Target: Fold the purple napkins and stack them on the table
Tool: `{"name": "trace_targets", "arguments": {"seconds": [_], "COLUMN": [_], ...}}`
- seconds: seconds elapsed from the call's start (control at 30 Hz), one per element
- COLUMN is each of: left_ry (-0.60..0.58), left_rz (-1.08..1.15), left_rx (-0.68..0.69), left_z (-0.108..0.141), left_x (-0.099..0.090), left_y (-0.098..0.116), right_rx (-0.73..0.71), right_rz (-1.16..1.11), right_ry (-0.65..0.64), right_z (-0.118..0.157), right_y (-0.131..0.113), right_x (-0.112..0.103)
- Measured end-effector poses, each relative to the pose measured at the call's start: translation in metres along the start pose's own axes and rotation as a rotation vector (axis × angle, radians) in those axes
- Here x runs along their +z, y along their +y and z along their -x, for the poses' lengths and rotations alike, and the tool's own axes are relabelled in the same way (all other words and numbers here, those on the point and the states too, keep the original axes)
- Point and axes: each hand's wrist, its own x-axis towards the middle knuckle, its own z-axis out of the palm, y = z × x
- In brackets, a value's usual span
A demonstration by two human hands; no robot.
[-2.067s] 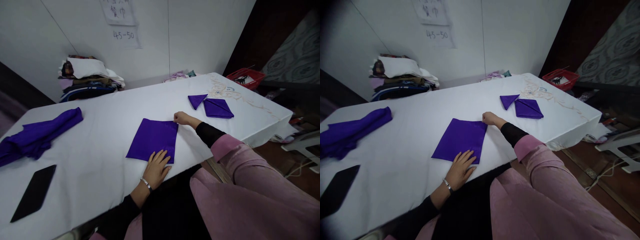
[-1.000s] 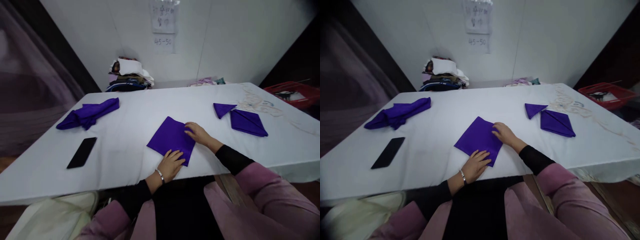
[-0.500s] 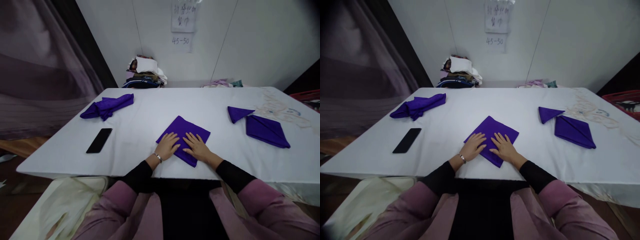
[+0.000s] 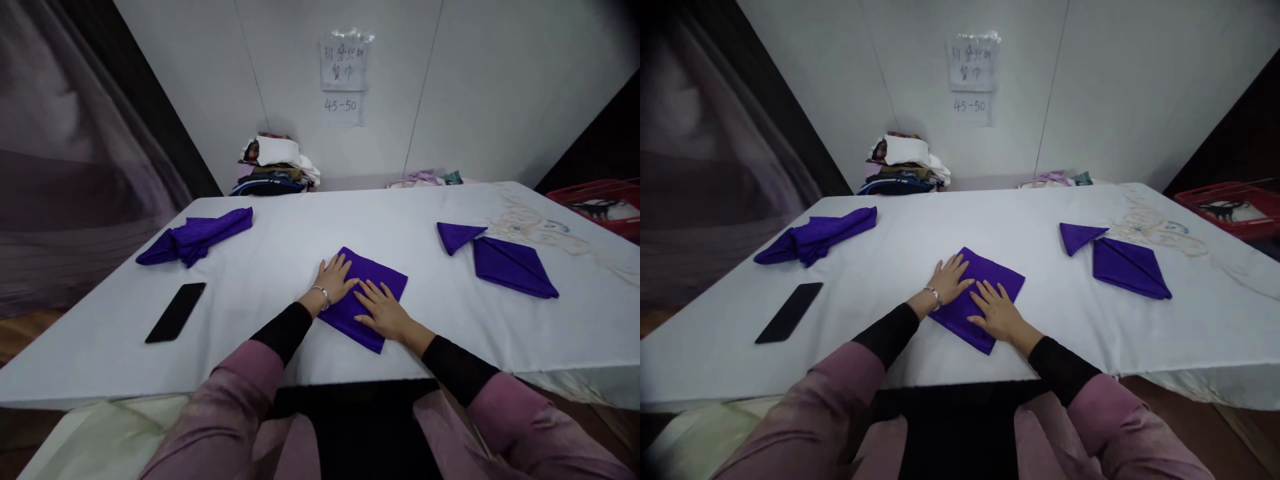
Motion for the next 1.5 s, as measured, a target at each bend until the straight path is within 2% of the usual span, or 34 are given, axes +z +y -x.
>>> {"name": "trace_targets", "arguments": {"seconds": [0.07,0.17,0.33,0.43,0.57,0.63,0.7,0.77,0.87,0.97,1.07,1.17,1.23,1.3,1.4,1.5], "left_ry": [-0.01,-0.053,-0.018,-0.031,-0.114,-0.09,-0.044,-0.024,-0.024,-0.024,-0.043,0.03,0.121,0.167,0.146,0.142], "left_rz": [-0.031,-0.022,0.007,0.043,0.143,0.147,0.114,0.064,0.017,0.024,0.096,0.194,0.232,0.25,0.22,0.141], "left_rx": [0.036,-0.018,-0.067,-0.068,-0.172,-0.181,-0.096,0.005,-0.007,-0.04,-0.062,-0.09,-0.016,0.136,0.352,0.407], "left_z": [-0.024,-0.047,-0.053,-0.056,-0.061,-0.051,-0.03,-0.003,0.027,0.031,0.025,0.031,0.048,0.072,0.106,0.121], "left_x": [0.002,0.013,0.03,0.027,0.009,0.003,0.004,0.01,0.022,0.026,0.018,0.007,0.004,0.005,0.011,0.017], "left_y": [0.002,-0.006,-0.018,-0.019,-0.019,-0.018,-0.016,-0.016,-0.021,-0.027,-0.029,-0.026,-0.02,-0.011,0.005,0.021], "right_rx": [-0.005,-0.01,-0.016,-0.014,-0.008,-0.009,-0.009,-0.011,-0.009,0.001,0.004,0.006,0.008,0.008,0.004,0.005], "right_rz": [-0.003,-0.009,-0.029,-0.035,-0.047,-0.053,-0.054,-0.051,-0.042,-0.025,-0.013,-0.003,0.003,0.004,-0.006,-0.018], "right_ry": [0.008,0.02,0.033,0.041,0.044,0.045,0.05,0.055,0.058,0.057,0.042,0.026,0.02,0.014,0.005,0.009], "right_z": [0.0,0.0,0.0,0.0,0.0,0.0,0.0,-0.001,-0.001,-0.002,-0.002,-0.002,-0.002,-0.002,-0.002,-0.002], "right_y": [0.0,-0.001,-0.001,-0.002,-0.002,-0.001,-0.001,-0.001,-0.001,-0.001,0.0,0.002,0.002,0.003,0.004,0.006], "right_x": [0.0,0.0,0.0,0.0,0.0,0.0,0.0,0.001,0.002,0.003,0.002,0.001,0.001,0.001,0.001,0.001]}}
